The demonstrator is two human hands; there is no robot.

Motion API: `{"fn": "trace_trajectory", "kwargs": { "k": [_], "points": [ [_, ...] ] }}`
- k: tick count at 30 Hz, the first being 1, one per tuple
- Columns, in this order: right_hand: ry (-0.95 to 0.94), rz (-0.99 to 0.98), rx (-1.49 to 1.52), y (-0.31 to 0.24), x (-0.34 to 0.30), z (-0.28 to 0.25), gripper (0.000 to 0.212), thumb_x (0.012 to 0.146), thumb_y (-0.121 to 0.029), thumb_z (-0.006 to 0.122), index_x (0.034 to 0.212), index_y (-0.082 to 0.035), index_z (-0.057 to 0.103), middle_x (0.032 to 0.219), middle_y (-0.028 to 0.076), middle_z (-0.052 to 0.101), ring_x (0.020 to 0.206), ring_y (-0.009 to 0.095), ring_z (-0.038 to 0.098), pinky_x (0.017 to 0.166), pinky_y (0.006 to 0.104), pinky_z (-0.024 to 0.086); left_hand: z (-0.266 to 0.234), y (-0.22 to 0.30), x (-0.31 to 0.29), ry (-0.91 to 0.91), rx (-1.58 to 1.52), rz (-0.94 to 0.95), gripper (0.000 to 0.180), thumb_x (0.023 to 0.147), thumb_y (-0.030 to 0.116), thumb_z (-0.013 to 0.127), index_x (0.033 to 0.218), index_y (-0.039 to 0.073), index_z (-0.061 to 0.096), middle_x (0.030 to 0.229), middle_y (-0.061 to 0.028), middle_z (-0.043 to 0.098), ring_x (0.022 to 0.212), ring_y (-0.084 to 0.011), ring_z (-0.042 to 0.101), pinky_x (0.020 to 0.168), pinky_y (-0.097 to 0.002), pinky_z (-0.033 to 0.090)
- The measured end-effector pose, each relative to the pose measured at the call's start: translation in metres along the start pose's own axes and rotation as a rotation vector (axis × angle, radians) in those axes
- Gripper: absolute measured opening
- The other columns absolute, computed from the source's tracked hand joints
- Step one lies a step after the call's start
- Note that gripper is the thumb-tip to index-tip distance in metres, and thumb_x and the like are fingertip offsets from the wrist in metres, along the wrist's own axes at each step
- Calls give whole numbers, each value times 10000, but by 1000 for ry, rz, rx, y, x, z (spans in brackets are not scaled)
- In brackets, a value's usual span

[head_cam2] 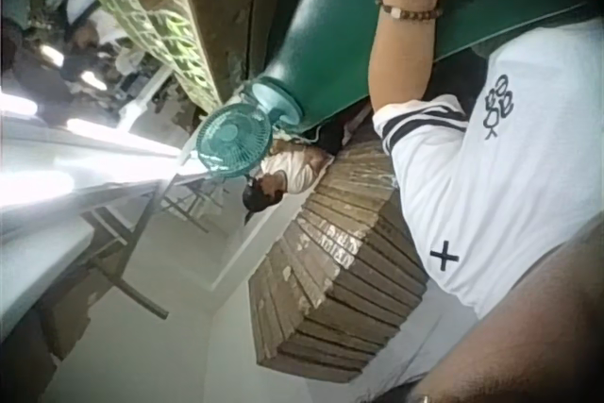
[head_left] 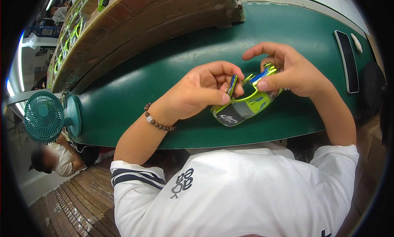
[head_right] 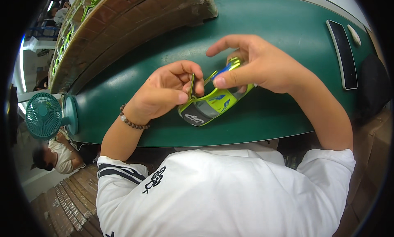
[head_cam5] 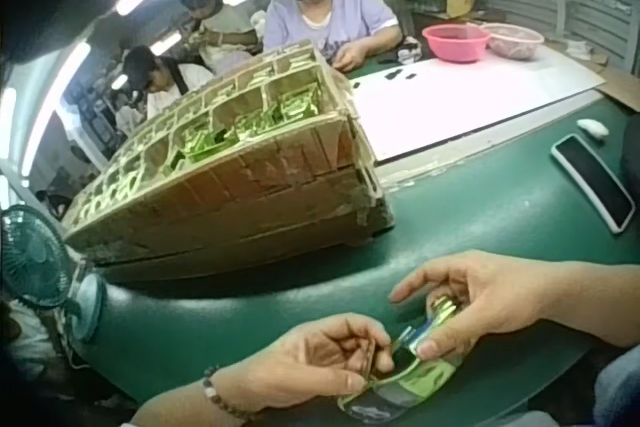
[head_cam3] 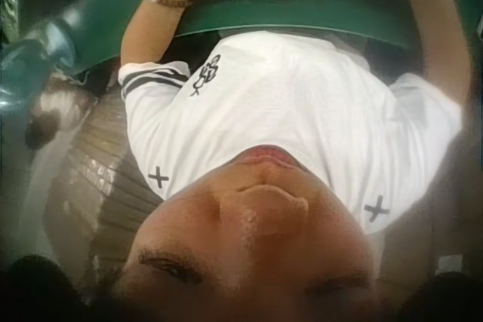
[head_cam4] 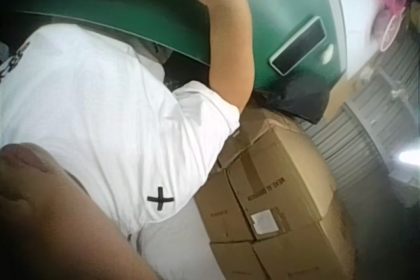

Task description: The person assembles small green toy cars by hand at a green workbench. They pick up a car body, insert small black components, and place the finished unit into a cardboard tray. The process is repeated for multiple units throughout the clip.

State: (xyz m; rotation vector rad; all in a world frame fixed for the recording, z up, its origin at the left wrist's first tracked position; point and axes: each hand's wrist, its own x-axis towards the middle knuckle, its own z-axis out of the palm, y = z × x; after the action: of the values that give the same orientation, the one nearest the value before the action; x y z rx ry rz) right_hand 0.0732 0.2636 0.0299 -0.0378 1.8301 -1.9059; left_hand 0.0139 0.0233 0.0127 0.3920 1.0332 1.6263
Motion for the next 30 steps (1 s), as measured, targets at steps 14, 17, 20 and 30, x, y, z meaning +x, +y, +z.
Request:
{"fn": "trace_trajectory", "kwargs": {
  "k": [14, 17, 20, 30],
  "points": [
    [53, -55, 65, 2, -1, -7, 527, 722, -164, 773, 1150, 22, 527, 661, 21, 571, 514, 63, 467, 457, 203, 333, 10, -7, 2, 81, 782, 319, 330, 725, 82, 790, 991, 30, 601, 966, -60, 630, 834, -115, 576, 745, -249, 466],
    [237, -202, 55, 0, -2, -1, 505, 730, -176, 777, 1137, 8, 541, 671, 5, 566, 546, 52, 477, 482, 192, 342, 18, -10, 3, 244, 313, 280, 385, 756, 4, 743, 1092, 17, 558, 1026, -80, 615, 851, -105, 571, 772, -235, 467],
    [430, -372, 68, 1, -5, 19, 405, 780, -115, 746, 1110, 16, 552, 752, 12, 584, 647, 48, 532, 565, 181, 421, 15, -12, 3, 497, 651, 546, 378, 780, -19, 712, 1125, -11, 560, 1042, -87, 618, 883, -102, 561, 789, -231, 459],
    [60, -885, -466, 16, -34, 50, 729, 708, -207, 830, 1254, 72, 437, 987, 129, 588, 871, 150, 587, 743, 251, 471, 9, -2, 3, 465, 1339, 998, 202, 766, -37, 701, 963, -32, 654, 924, -108, 688, 814, -190, 659, 729, -270, 517]
  ]
}}
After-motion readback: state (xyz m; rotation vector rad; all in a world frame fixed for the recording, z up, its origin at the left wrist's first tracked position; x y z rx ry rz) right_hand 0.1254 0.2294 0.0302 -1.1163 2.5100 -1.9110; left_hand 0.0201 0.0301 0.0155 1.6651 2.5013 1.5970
